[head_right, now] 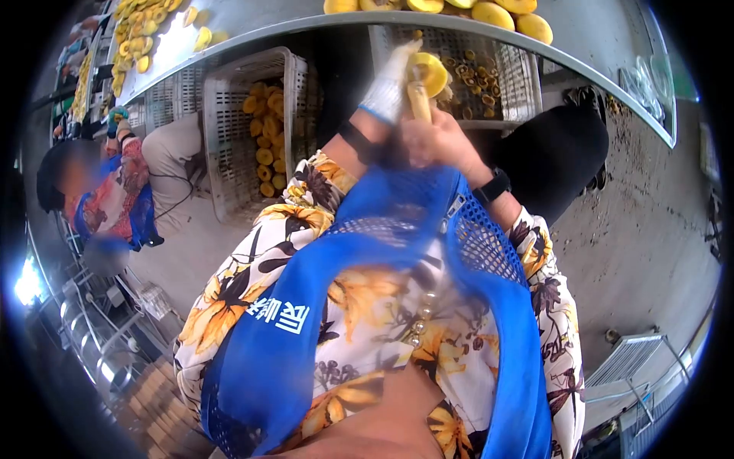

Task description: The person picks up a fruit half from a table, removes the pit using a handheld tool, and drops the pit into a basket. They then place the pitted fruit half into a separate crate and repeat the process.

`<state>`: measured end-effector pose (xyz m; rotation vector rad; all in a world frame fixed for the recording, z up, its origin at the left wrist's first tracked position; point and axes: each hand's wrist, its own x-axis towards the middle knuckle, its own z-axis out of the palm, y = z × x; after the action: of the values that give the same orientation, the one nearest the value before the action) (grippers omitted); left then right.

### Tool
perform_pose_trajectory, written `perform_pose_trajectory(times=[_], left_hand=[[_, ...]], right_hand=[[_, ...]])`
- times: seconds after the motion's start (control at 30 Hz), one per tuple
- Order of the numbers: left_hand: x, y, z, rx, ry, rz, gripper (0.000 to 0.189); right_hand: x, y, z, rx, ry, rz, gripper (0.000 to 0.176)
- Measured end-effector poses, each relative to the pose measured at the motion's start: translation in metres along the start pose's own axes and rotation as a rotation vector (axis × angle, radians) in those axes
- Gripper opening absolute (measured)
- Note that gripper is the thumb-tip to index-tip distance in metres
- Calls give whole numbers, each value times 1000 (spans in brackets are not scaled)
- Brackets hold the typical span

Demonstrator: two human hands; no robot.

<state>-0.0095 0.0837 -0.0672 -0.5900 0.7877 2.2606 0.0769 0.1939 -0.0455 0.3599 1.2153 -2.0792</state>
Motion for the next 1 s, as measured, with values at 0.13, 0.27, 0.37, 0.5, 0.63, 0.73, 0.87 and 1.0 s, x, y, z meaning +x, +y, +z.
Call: perform_pose_trajectory(times=[0.13, 0.27, 0.37, 0.5, 0.63, 0.73, 0.87, 1.0], left_hand=[[-14, 22, -41, 2, 178, 76, 43], [-77, 78, -97, 8, 259, 287, 45], [-105, 113, -156, 420, 715, 661, 48], [-125, 145, -109, 1716, 1346, 1176, 31], [-73, 152, -23, 1918, 972, 1558, 16], [-12, 146, 8, 2041, 979, 923, 30], [41, 165, 11, 2087, 740, 552, 39], [66, 174, -6, 2028, 738, 574, 38]], right_hand=[[-6, -13, 10, -94, 16, -162, 12], [-4, -19, 10, -164, 142, 44, 14], [-2, -24, 6, -238, 131, 3, 14], [1, -29, 13, -328, 158, -21, 17], [9, -17, 19, -559, 183, -125, 17], [7, -13, 11, -504, 187, -131, 18], [-1, -12, 6, -497, 267, -76, 18], [-3, -14, 13, -481, 249, -63, 17]])
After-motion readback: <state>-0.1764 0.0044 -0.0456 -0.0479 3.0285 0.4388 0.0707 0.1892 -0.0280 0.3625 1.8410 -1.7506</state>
